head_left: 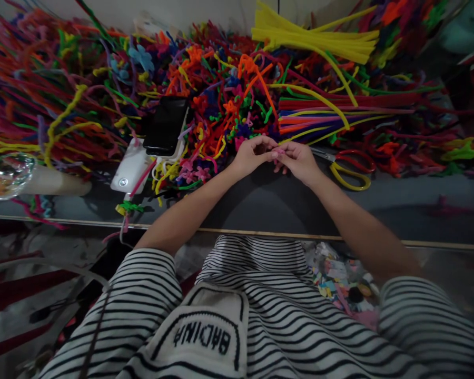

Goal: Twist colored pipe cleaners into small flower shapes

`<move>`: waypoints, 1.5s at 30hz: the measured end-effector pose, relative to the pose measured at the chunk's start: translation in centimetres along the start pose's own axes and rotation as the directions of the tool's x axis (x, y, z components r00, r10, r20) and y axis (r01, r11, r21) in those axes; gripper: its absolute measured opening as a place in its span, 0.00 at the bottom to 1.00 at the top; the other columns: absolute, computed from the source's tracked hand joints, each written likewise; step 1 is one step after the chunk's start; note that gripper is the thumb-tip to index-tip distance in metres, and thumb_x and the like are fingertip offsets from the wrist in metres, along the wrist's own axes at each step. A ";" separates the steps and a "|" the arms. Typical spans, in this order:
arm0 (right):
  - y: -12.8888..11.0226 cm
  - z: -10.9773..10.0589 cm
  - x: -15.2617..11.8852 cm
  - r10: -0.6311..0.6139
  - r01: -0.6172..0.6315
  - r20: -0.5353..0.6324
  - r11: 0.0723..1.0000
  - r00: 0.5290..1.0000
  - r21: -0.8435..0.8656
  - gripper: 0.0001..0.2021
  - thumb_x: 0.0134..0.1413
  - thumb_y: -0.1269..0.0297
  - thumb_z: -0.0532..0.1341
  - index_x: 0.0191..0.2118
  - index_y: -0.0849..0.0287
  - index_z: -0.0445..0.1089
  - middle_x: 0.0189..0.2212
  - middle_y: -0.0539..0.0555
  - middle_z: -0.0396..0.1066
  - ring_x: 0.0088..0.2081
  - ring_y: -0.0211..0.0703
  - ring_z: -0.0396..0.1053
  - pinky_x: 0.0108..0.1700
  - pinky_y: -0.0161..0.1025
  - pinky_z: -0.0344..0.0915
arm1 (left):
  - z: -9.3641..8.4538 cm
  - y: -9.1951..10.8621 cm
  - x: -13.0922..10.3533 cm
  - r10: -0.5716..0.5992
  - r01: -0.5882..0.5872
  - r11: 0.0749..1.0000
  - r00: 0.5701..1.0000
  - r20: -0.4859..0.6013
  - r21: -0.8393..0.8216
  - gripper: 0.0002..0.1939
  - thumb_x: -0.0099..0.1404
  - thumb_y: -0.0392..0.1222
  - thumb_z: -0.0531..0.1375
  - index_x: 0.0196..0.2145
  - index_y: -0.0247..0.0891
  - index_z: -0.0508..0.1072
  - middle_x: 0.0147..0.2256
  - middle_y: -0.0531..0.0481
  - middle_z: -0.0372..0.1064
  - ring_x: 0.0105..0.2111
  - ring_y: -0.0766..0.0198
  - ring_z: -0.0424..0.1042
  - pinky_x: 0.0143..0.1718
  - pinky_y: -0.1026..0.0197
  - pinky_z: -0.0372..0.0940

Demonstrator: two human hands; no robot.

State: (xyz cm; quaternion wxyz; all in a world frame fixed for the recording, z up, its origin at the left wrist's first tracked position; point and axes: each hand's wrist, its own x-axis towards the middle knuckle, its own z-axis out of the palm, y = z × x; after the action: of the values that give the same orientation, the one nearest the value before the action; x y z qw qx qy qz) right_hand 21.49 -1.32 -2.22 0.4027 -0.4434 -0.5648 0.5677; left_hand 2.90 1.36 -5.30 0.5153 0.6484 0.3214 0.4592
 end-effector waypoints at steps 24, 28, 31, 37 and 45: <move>0.3 0.3 0.0 -0.010 0.017 -0.158 0.999 0.987 0.043 0.28 0.42 0.35 0.76 0.36 0.55 0.74 0.28 0.50 0.76 0.24 0.37 0.73 0.20 0.32 0.60 | 0.8 1.6 -1.1 0.143 -0.119 0.879 0.990 -0.019 0.461 0.32 0.74 0.71 0.51 0.37 0.39 0.77 0.30 0.49 0.76 0.28 0.65 0.71 0.32 0.61 0.64; 0.4 0.3 0.1 -0.007 0.016 -0.159 0.998 0.987 0.059 0.24 0.41 0.44 0.78 0.33 0.56 0.72 0.26 0.49 0.76 0.23 0.36 0.73 0.19 0.31 0.61 | 0.8 1.1 -0.9 0.108 -0.087 0.938 0.993 -0.043 0.335 0.37 0.71 0.76 0.51 0.37 0.38 0.79 0.32 0.48 0.77 0.29 0.66 0.73 0.33 0.61 0.67; 0.3 0.3 0.1 -0.005 0.020 -0.164 0.996 0.986 0.088 0.22 0.41 0.47 0.78 0.32 0.56 0.72 0.25 0.49 0.76 0.23 0.36 0.74 0.19 0.30 0.61 | 0.5 1.0 -0.6 0.039 -0.037 0.983 0.999 -0.007 0.177 0.38 0.67 0.78 0.54 0.36 0.38 0.80 0.32 0.48 0.77 0.29 0.66 0.74 0.33 0.61 0.70; -0.5 -0.4 -0.1 0.046 -0.038 -0.058 0.989 0.997 0.140 0.23 0.38 0.48 0.79 0.32 0.58 0.74 0.25 0.50 0.77 0.24 0.36 0.74 0.21 0.31 0.64 | -0.8 2.1 -0.3 -0.024 0.024 1.000 0.989 0.148 0.004 0.32 0.61 0.74 0.66 0.30 0.38 0.81 0.26 0.50 0.76 0.27 0.69 0.72 0.33 0.63 0.69; -1.2 -1.0 -0.4 0.066 -0.073 0.051 0.988 0.997 0.136 0.27 0.33 0.45 0.82 0.33 0.59 0.77 0.25 0.50 0.78 0.23 0.34 0.72 0.22 0.30 0.64 | -1.1 2.4 -0.4 -0.049 0.054 0.998 0.982 0.181 -0.022 0.32 0.59 0.73 0.69 0.27 0.36 0.79 0.23 0.51 0.74 0.25 0.69 0.71 0.33 0.65 0.67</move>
State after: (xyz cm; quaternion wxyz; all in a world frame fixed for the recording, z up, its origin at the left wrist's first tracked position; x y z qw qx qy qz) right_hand 22.53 -1.39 -0.97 0.3991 -0.4206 -0.5177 0.6291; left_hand 1.65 0.81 -3.06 0.5625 0.6719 0.2839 0.3893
